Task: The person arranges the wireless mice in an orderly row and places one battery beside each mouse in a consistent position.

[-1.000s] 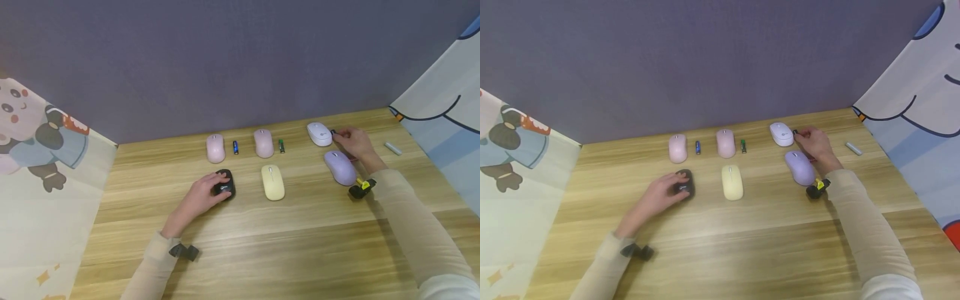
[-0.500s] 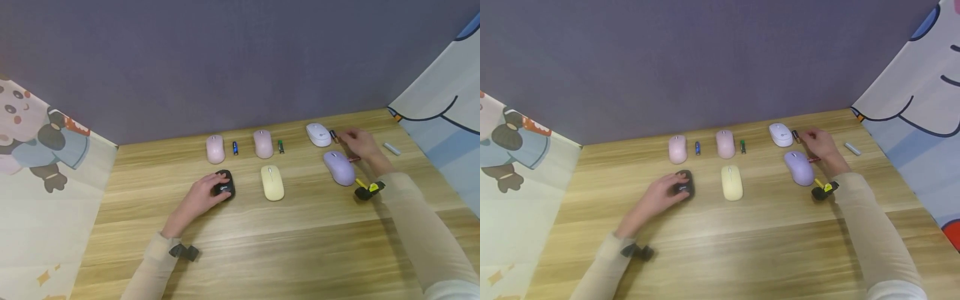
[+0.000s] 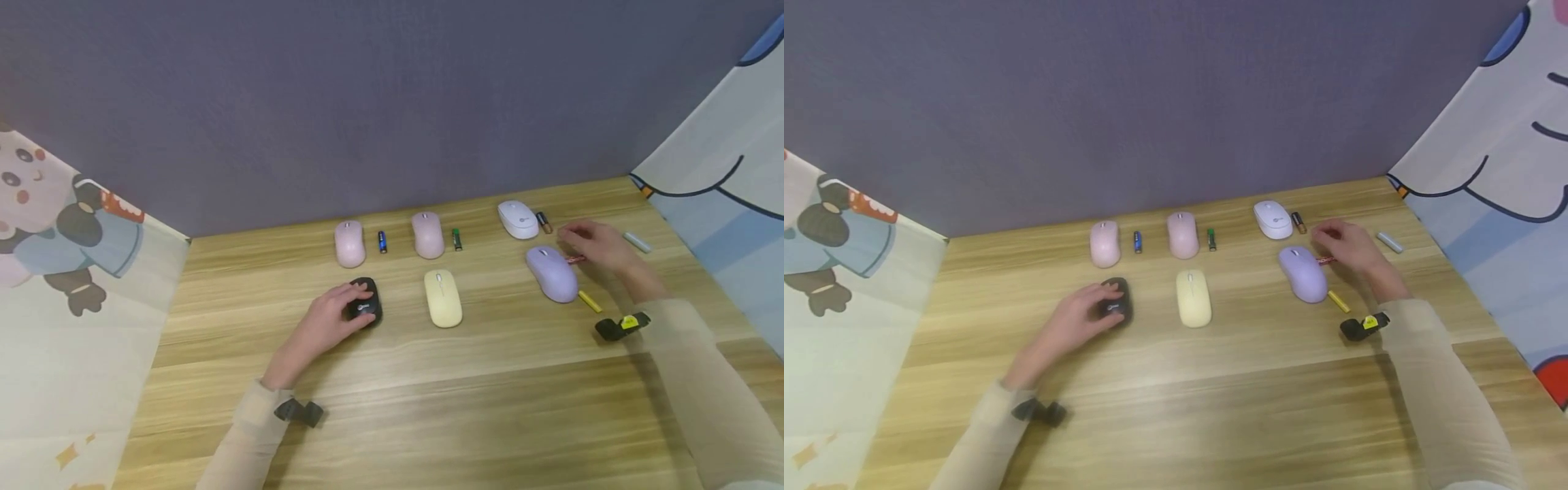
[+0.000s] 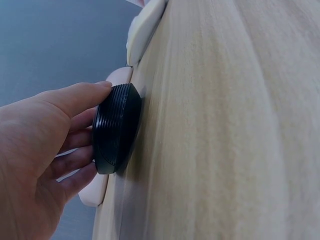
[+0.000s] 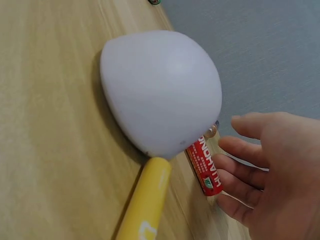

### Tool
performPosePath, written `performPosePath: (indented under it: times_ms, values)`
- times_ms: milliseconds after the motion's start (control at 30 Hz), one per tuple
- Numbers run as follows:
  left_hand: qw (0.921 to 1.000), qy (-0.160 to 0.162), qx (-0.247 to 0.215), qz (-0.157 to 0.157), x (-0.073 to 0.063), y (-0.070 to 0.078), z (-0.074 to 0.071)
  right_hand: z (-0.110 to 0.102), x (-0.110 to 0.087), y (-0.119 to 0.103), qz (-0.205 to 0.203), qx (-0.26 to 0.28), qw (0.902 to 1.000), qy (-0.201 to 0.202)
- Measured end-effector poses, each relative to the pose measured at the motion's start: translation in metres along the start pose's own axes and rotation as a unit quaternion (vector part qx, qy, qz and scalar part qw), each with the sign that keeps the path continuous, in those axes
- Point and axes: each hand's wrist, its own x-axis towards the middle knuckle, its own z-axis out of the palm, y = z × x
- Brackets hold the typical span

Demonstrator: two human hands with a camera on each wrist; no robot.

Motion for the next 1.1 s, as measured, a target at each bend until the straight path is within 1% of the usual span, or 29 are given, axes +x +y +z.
performPosePath:
  times_ms: [200,367,767,867,967,1100]
  values:
    - [1.0,-0.003,-0.002,0.001,0.0,0.001,0.0,0.002,-0.007,0.001,-0.024,0.003,0.9997,-0.003]
    - [0.9999,-0.007,-0.005,-0.006,0.0,0.0,0.0,0.004,-0.012,0.003,-0.047,-0.018,0.9987,0.006]
    - [1.0,-0.008,-0.004,-0.003,0.0,-0.001,-0.001,0.006,-0.024,0.008,-0.065,-0.022,0.9976,0.004]
    - [1.0,-0.006,-0.001,-0.002,0.001,-0.001,-0.001,0.006,-0.027,0.008,-0.079,-0.03,0.9964,0.014]
    - [1.0,-0.005,-0.002,-0.002,0.001,-0.001,-0.001,0.006,-0.029,0.012,-0.11,-0.04,0.9926,0.031]
    - [1.0,-0.007,-0.004,-0.003,0.0,-0.001,-0.001,0.007,-0.033,0.018,-0.138,-0.051,0.9881,0.043]
